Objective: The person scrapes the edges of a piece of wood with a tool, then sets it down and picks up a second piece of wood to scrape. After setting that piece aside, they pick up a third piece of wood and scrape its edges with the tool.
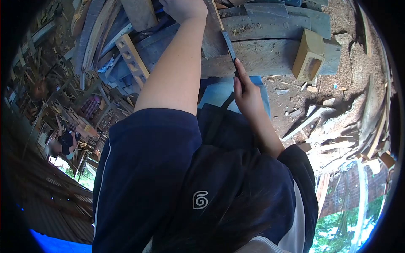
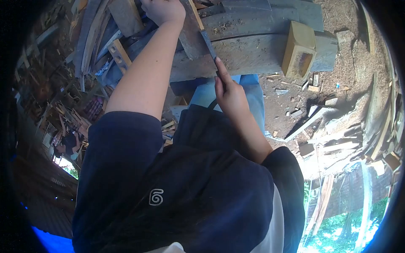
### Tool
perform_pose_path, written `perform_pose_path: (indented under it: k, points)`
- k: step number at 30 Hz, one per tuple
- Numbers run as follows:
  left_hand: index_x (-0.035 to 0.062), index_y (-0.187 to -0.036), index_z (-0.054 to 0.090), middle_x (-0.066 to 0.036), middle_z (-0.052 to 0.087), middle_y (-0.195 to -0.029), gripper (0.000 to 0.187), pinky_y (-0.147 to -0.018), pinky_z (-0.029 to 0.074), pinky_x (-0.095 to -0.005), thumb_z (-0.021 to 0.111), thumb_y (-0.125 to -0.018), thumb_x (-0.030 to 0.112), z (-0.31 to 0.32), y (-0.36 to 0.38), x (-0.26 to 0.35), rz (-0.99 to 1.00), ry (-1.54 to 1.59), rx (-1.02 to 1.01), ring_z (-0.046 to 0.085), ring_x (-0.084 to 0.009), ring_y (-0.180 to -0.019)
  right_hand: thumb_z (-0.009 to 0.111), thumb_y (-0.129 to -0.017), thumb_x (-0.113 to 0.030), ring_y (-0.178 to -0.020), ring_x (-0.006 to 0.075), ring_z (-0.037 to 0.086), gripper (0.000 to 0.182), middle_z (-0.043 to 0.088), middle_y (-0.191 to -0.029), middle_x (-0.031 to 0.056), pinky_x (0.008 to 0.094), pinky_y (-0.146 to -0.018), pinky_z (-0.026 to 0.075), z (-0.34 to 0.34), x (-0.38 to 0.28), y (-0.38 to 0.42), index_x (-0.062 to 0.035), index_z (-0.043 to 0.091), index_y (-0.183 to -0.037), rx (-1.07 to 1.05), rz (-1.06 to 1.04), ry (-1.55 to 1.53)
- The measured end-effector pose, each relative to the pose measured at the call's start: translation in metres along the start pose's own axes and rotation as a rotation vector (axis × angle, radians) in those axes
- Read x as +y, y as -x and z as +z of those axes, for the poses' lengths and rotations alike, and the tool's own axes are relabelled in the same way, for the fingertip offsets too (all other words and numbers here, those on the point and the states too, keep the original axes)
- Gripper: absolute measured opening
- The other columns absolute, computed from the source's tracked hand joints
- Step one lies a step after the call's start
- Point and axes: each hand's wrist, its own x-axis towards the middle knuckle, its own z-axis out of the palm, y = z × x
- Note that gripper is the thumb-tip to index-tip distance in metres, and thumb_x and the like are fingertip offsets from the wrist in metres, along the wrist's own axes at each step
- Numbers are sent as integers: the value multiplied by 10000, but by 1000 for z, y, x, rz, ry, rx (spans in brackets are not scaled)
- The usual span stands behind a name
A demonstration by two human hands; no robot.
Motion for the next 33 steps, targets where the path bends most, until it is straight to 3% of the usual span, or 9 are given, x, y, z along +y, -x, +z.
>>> perform_pose_path:
  k: [5,11,16,20,23,25,29,30,33]
  points:
    - [196,-1380,647,-122,475,-1346,438,-1094,429,-452,511,-1014,-3,4,0,-5,46,26,33,473,-336,-1262,576,-1026,-112,-933,428,721,609,720,-995,277,430,-776,575,12,2,-2,-233,378,-1589,53,-74,-51]
    - [193,-1410,631,-131,498,-1272,462,-1066,440,-450,524,-1008,-7,8,-1,-8,40,11,41,490,-337,-1220,575,-1026,-118,-847,421,728,615,716,-967,285,444,-742,577,10,-6,-3,-233,368,-1594,-11,39,-124]
    - [181,-1404,639,-144,516,-1193,455,-1030,445,-462,524,-1005,-5,12,-1,-16,136,8,100,516,-340,-1149,582,-1023,-143,-769,429,717,615,717,-889,266,470,-683,573,13,7,-8,-221,367,-1594,40,-60,173]
    - [179,-1398,645,-143,522,-1190,447,-1022,451,-465,522,-1007,2,11,-1,-15,119,3,105,521,-338,-1150,576,-1028,-155,-738,409,722,595,704,-819,246,457,-653,568,18,12,-10,-201,382,-1589,88,-158,106]
    - [181,-1393,647,-138,518,-1208,440,-1022,459,-464,515,-1012,4,11,1,-14,140,-6,109,521,-336,-1155,562,-1037,-173,-723,376,728,545,695,-768,221,443,-667,567,13,-9,-20,-164,427,-1565,47,-77,-165]
    - [187,-1399,641,-132,512,-1227,443,-1030,463,-459,508,-1019,4,4,6,-3,28,57,51,519,-336,-1161,547,-1048,-189,-841,346,750,497,726,-894,250,424,-778,574,-8,-46,-54,-124,471,-1534,-128,198,-328]
    - [194,-1412,628,-129,504,-1244,448,-1045,459,-452,506,-1024,6,4,0,-5,49,10,51,508,-332,-1183,545,-1055,-197,-749,239,701,471,717,-928,235,359,-782,558,3,-30,-62,-145,500,-1522,88,-145,-171]
    - [196,-1412,628,-128,503,-1246,451,-1049,456,-451,508,-1022,3,-2,4,1,19,24,17,502,-329,-1196,549,-1055,-182,-656,196,647,484,706,-863,210,333,-724,543,4,-25,-50,-166,487,-1535,77,-85,-217]
    - [196,-1410,631,-125,496,-1261,453,-1062,447,-450,512,-1018,2,-1,2,-1,-26,52,-10,488,-326,-1223,549,-1056,-163,-681,182,651,505,716,-891,219,318,-733,539,4,-20,-17,-176,461,-1553,23,92,-218]
